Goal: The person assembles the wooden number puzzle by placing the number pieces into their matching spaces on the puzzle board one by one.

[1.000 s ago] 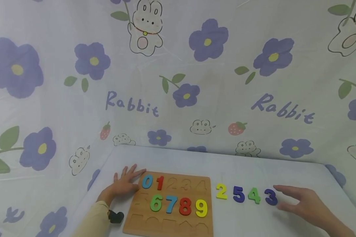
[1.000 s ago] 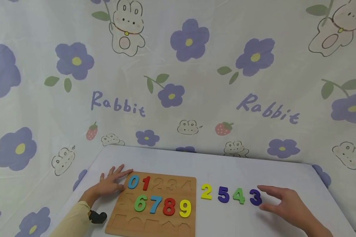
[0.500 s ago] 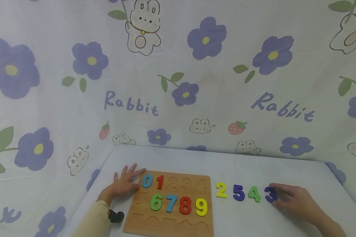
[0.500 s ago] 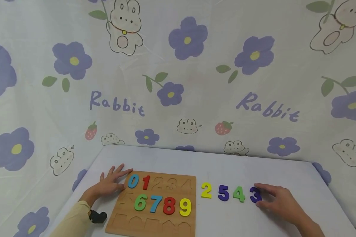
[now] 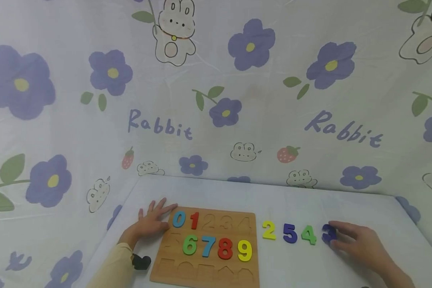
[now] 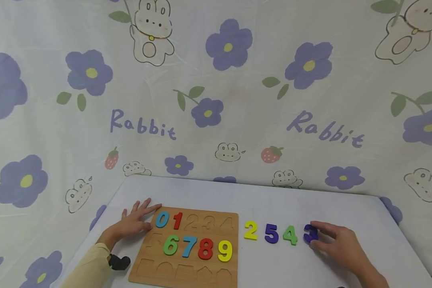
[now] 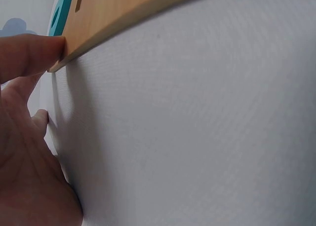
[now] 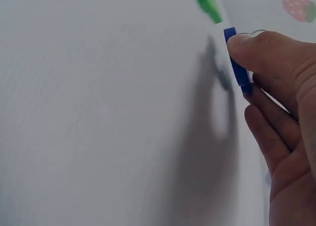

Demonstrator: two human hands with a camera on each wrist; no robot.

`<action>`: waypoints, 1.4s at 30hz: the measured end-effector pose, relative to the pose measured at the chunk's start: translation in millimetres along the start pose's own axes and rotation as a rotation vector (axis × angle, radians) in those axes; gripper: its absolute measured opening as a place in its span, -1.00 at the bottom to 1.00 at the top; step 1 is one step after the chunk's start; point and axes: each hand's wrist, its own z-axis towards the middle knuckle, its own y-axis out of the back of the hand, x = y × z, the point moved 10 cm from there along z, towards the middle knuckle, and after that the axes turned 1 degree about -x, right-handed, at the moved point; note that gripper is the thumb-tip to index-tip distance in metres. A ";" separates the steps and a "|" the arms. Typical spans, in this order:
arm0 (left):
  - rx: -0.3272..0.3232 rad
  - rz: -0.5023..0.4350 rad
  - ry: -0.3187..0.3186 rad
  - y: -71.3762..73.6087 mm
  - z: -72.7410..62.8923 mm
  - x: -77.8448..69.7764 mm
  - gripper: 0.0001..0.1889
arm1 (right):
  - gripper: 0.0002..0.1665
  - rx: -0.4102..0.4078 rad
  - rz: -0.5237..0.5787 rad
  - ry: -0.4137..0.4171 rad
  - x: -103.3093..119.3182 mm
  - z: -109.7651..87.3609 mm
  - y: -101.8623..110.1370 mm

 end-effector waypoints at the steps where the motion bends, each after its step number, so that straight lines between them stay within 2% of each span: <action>1: 0.002 -0.003 0.007 0.8 -0.5 -1.6 -0.20 | -0.24 -0.004 0.003 -0.002 1.8 -0.1 2.6; 6: 0.012 0.008 0.037 0.7 -0.8 -2.8 -0.20 | -0.21 -0.015 0.011 0.000 27.4 -1.4 15.2; 10: 0.016 0.028 0.043 0.2 -0.9 -3.7 -0.19 | -0.24 -0.050 0.037 0.049 63.4 -4.0 25.9; 12: 0.007 0.013 0.024 1.0 -0.4 -4.8 -0.20 | -0.26 -0.067 0.064 0.070 81.0 -4.6 29.5; 16: -0.008 -0.008 -0.007 -0.5 2.9 -0.6 -0.21 | -0.27 -0.078 0.120 0.099 114.1 -4.4 29.8; 22: -0.002 -0.003 0.011 -1.8 4.8 0.5 -0.20 | -0.30 -0.089 0.145 0.145 157.5 2.4 26.8; 29: 0.002 -0.002 0.024 1.4 3.8 -4.7 -0.20 | -0.33 -0.087 0.146 0.129 195.2 16.5 11.2; 35: 0.000 0.012 0.033 0.3 6.3 0.1 -0.20 | -0.33 -0.055 0.172 0.106 222.8 31.6 -10.0; 38: 0.008 0.008 0.045 2.1 2.1 -6.9 -0.21 | -0.34 -0.056 0.204 0.124 235.2 39.6 -19.1; 42: 0.012 0.031 0.049 1.7 2.1 -8.1 -0.21 | -0.38 -0.057 0.236 0.176 250.7 49.5 -30.7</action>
